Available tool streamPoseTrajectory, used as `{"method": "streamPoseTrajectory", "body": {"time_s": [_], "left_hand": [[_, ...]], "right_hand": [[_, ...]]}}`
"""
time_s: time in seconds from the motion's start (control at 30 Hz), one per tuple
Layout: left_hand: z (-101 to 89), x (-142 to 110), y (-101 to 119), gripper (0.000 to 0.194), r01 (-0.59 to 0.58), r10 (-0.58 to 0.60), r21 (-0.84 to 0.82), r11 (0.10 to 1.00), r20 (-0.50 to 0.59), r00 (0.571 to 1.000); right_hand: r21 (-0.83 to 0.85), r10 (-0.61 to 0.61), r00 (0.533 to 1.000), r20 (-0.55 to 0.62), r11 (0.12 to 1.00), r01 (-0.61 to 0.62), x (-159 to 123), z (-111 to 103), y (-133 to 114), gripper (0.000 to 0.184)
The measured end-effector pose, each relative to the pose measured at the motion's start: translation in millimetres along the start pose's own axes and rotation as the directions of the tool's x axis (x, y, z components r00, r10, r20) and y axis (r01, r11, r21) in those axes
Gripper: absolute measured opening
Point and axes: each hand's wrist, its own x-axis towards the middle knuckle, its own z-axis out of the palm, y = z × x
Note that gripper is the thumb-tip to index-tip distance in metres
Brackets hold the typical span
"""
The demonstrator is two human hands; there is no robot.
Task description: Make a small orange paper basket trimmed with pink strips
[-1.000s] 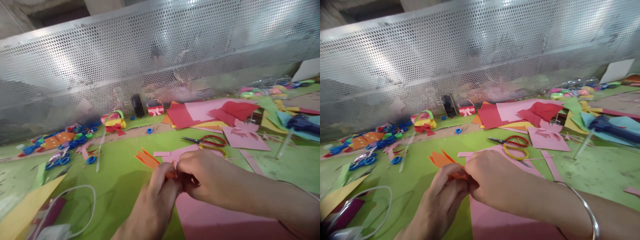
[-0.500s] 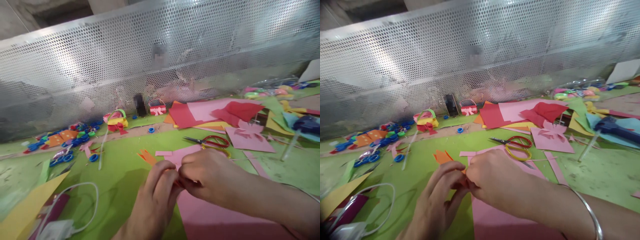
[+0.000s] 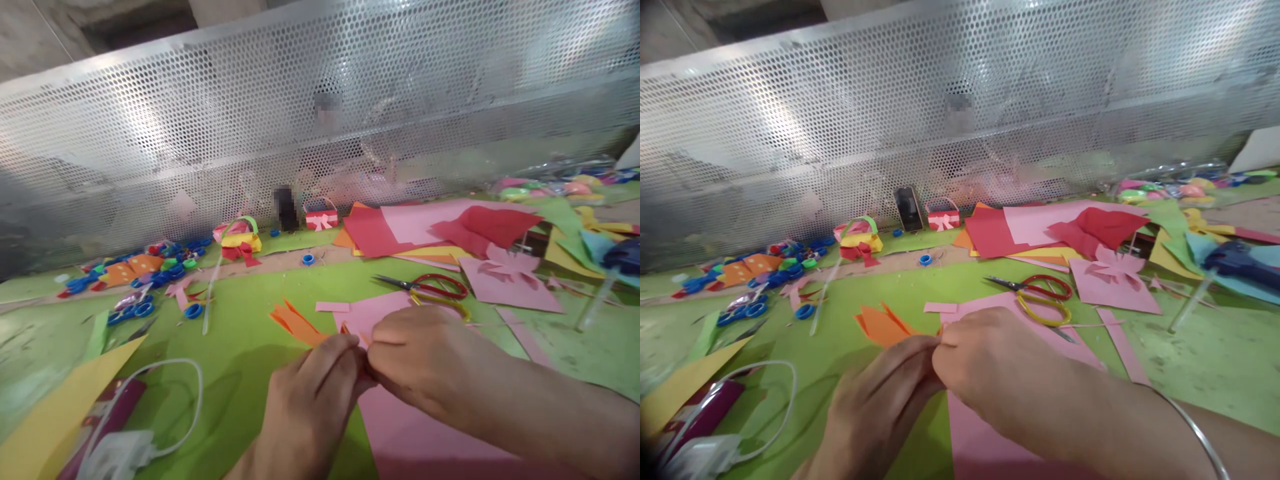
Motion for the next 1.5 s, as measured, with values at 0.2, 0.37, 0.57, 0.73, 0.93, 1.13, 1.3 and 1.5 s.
{"method": "streamPoseTrajectory", "body": {"time_s": [0.2,0.37,0.57,0.73,0.93,1.13,1.3,1.5], "left_hand": [[-3.6,2,-4,0.022,0.001,0.007,0.116,0.993,-0.073,0.997],[-4.9,3,-6,0.023,0.038,-0.029,0.13,0.991,-0.075,0.997],[-1.6,-3,-8,0.019,-0.006,0.015,0.126,0.992,-0.069,0.998],[-6.3,-4,-7,0.032,-0.08,0.083,0.148,0.986,-0.014,0.996],[-19.0,-4,-6,0.024,-0.092,0.099,0.135,0.987,-0.043,0.994],[-17.5,5,-9,0.025,0.038,-0.051,-0.088,0.995,-0.153,0.987],[-22.4,10,-14,0.032,0.02,-0.042,-0.31,0.951,-0.066,0.997],[-7.6,2,-26,0.032,0.151,-0.218,-0.283,0.947,-0.223,0.95]], "right_hand": [[0.175,0.105,0.982,-0.158,0.982,-0.076,13,-16,-8,0.022],[0.152,0.121,0.989,-0.088,0.983,-0.107,14,-16,-8,0.009],[-0.147,-0.069,0.959,-0.276,0.989,0.028,10,-3,-7,0.03],[-0.264,-0.159,0.945,-0.285,0.961,0.082,7,-1,-20,0.033],[-0.016,-0.022,0.938,-0.346,1.0,0.017,10,-17,-19,0.038],[0.571,0.631,0.757,-0.172,0.69,-0.445,16,-26,32,0.036],[0.872,0.578,0.746,0.332,0.113,-0.476,18,-4,44,0.05],[0.879,0.714,0.674,0.19,0.182,-0.44,21,9,41,0.038]]}}
